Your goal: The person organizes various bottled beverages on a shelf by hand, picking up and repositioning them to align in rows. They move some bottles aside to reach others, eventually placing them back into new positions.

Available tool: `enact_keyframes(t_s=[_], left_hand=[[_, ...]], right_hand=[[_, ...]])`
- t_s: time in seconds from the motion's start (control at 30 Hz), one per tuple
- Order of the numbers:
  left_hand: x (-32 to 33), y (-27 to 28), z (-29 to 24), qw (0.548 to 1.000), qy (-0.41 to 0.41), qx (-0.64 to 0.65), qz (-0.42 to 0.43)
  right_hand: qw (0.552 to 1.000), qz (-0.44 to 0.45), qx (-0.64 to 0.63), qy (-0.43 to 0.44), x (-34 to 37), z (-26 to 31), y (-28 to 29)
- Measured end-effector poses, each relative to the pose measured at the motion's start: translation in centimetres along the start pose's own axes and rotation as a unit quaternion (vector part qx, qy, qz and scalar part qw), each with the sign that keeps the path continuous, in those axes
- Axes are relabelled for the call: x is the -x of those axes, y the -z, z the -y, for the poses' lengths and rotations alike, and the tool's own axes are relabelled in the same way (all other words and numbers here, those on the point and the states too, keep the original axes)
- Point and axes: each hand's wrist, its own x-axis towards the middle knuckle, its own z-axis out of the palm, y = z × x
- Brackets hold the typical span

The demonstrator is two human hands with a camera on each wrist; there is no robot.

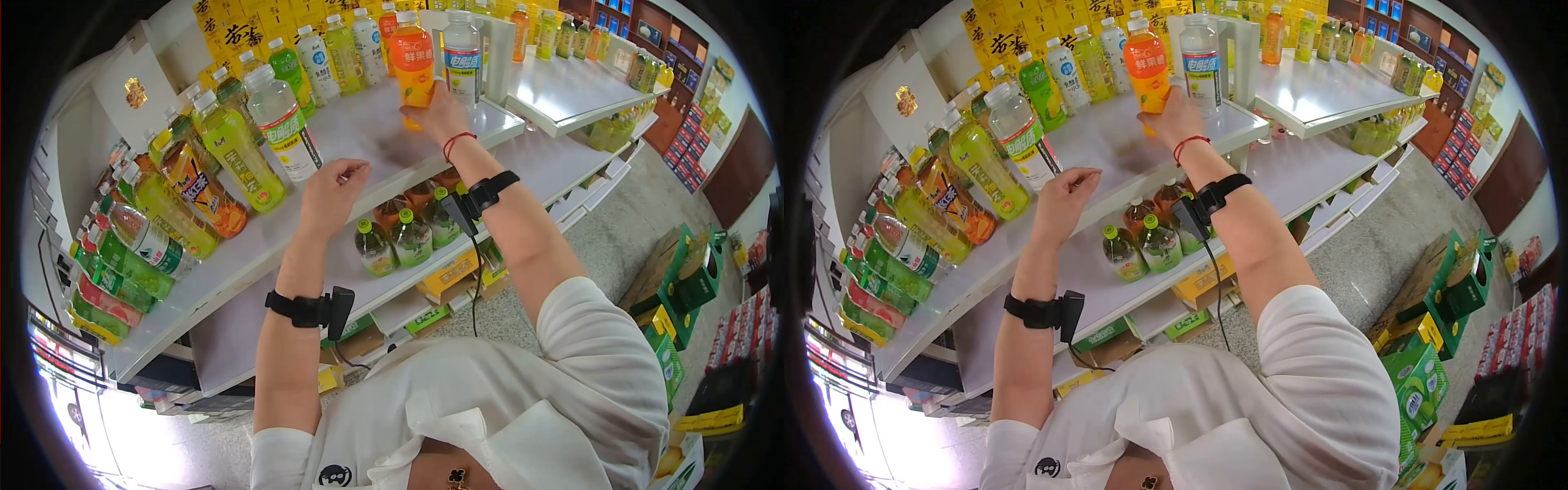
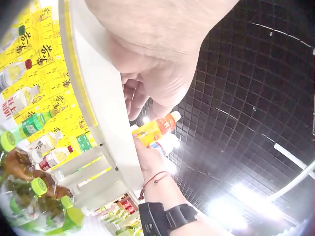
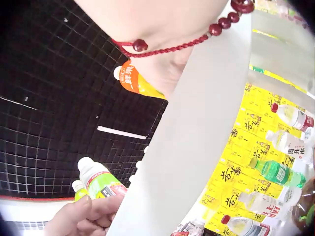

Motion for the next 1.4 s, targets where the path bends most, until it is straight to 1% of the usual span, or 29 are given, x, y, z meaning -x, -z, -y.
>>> enact_keyframes(t_s=[0.3,0.53,0.6,0.67,0.73,0.8,0.83,0.87,0.9,0.93,0.97,1.0,1.03,1.07,1.1,1.13,1.17,1.2,1.23,1.27,1.3,1.37,1.4], left_hand=[[0.2,0.0,-0.5,1.0,0.017,0.002,-0.005],[0.2,0.0,-0.4,1.0,0.018,0.003,-0.004],[0.3,0.1,-0.4,1.0,0.0,-0.001,-0.015],[0.3,0.2,-0.5,1.0,0.006,-0.003,-0.014],[0.2,0.2,-0.4,1.0,0.013,-0.005,-0.012],[0.1,0.1,-0.2,0.999,0.0,0.028,-0.026],[0.4,0.1,-0.3,0.999,0.002,0.027,-0.03],[0.6,0.0,-0.7,0.997,0.001,0.051,-0.065],[0.8,0.1,-0.9,0.992,0.0,0.074,-0.102],[1.0,0.2,-0.7,0.991,0.001,0.072,-0.109],[1.1,0.1,-0.2,0.982,-0.002,0.115,-0.151],[1.3,0.2,0.0,0.969,-0.006,0.158,-0.191],[1.4,0.3,-0.1,0.969,-0.004,0.156,-0.194],[1.5,0.4,-0.2,0.958,-0.008,0.195,-0.211],[1.6,0.5,-0.2,0.945,-0.012,0.235,-0.226],[1.6,0.4,-0.1,0.946,-0.009,0.233,-0.227],[1.5,0.2,0.0,0.929,-0.035,0.274,-0.247],[1.4,0.2,0.1,0.909,-0.062,0.316,-0.265],[1.5,0.3,0.0,0.909,-0.062,0.315,-0.264],[1.5,0.4,0.0,0.904,-0.058,0.316,-0.282],[1.5,0.6,-0.1,0.898,-0.056,0.317,-0.3],[1.3,0.8,0.3,0.897,-0.059,0.316,-0.304],[1.3,0.8,0.3,0.895,-0.058,0.316,-0.31]], right_hand=[[1.0,-0.009,0.0,0.008,-0.2,-0.4,-0.3],[1.0,-0.01,-0.015,-0.005,-0.1,-0.5,-0.1],[1.0,-0.011,-0.015,-0.01,-0.1,-0.4,-0.1],[0.999,-0.011,-0.036,-0.012,-0.2,-0.5,-0.2],[0.999,-0.014,-0.03,-0.013,0.0,-0.2,0.1],[0.999,-0.016,-0.025,-0.014,0.5,0.1,0.3],[0.995,-0.09,-0.013,0.029,0.9,0.2,0.4],[0.984,-0.163,-0.003,0.072,1.3,0.5,0.4],[0.984,-0.16,-0.007,0.076,1.8,1.0,0.4],[0.979,-0.154,-0.048,0.123,2.4,1.5,0.3],[0.97,-0.148,-0.089,0.169,2.9,2.1,0.3],[0.97,-0.145,-0.093,0.173,3.9,3.3,-0.1],[0.972,-0.045,-0.105,0.203,5.2,5.0,-0.8],[0.965,0.056,-0.114,0.23,6.1,6.5,-1.8],[0.965,0.06,-0.117,0.229,6.7,7.6,-2.9],[0.968,0.097,-0.105,0.204,7.1,8.7,-4.2],[0.97,0.132,-0.093,0.179,7.4,9.7,-5.2],[0.971,0.132,-0.095,0.178,7.3,10.5,-6.0],[0.966,0.177,-0.114,0.151,6.9,11.1,-6.7],[0.958,0.221,-0.134,0.125,6.7,11.7,-7.3],[0.958,0.219,-0.135,0.124,6.7,12.1,-8.1],[0.969,0.21,-0.107,0.079,6.5,12.5,-9.1],[0.969,0.208,-0.105,0.078,6.5,12.5,-9.2]])
